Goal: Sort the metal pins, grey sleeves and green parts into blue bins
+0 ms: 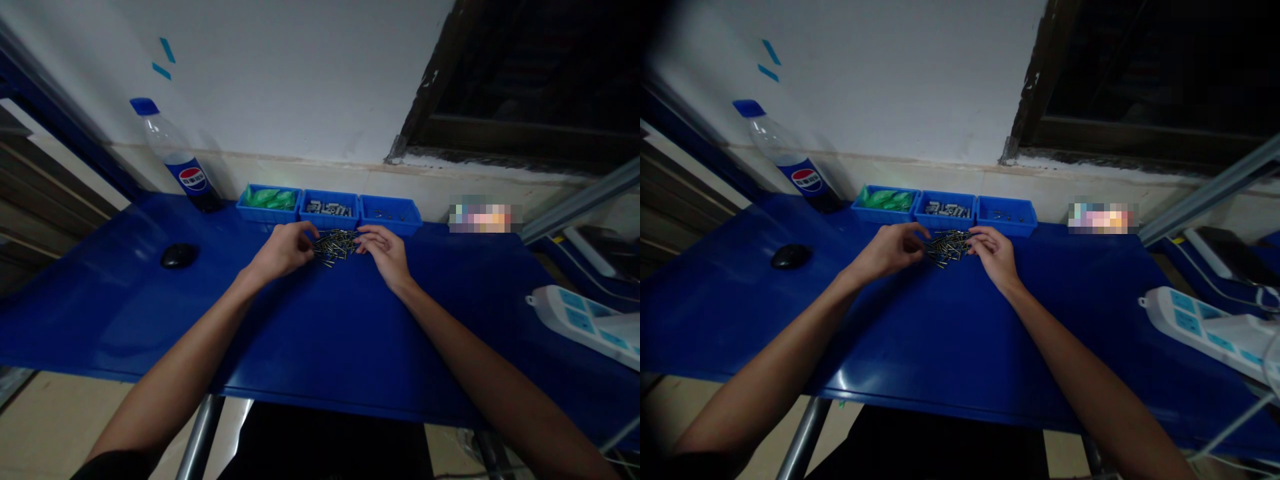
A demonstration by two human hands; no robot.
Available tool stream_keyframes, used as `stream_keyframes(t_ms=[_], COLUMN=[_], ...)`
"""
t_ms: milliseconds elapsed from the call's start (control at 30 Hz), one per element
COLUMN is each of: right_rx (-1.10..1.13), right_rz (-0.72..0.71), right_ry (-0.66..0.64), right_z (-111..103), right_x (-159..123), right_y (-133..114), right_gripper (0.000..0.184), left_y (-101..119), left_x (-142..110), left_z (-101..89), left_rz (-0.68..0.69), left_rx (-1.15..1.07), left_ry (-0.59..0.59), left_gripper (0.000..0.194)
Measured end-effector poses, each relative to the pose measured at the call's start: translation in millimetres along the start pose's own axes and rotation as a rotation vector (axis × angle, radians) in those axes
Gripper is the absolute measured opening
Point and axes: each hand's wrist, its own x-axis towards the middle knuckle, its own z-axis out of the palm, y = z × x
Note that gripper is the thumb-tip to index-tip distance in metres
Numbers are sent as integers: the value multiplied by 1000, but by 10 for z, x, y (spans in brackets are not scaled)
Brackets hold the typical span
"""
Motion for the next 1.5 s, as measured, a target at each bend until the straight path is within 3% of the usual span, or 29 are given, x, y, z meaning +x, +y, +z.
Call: stream_keyframes(t_ms=[267, 467, 600, 733, 900, 1000, 1133, 1500], right_rx=[-69, 134, 148, 84, 4, -4, -7, 25], right_rz=[-6, 116, 143, 70, -78, -63, -15, 18], right_ry=[-216, -190, -135, -20, 108, 125, 103, 61], right_z=[114, 126, 125, 65, -116, -164, -111, -59], right_x=[-100, -77, -57, 9, 149, 172, 121, 47], right_y=[-80, -71, -37, -1, 57, 71, 49, 60], right_gripper=[31, 34, 31, 26, 49, 54, 44, 33], left_y=[128, 118, 57, 3, -122, -177, -193, -119], left_x=[74, 83, 84, 68, 62, 66, 70, 37], left_z=[255, 380, 400, 256, 34, 29, 91, 135], left_rz=[-144, -186, -113, 105, 317, 330, 338, 277], left_rx=[-729, -872, -684, -174, 290, 378, 402, 478], left_ry=[184, 181, 147, 171, -47, -130, -171, -141], left_gripper=[31, 32, 28, 18, 20, 24, 23, 19])
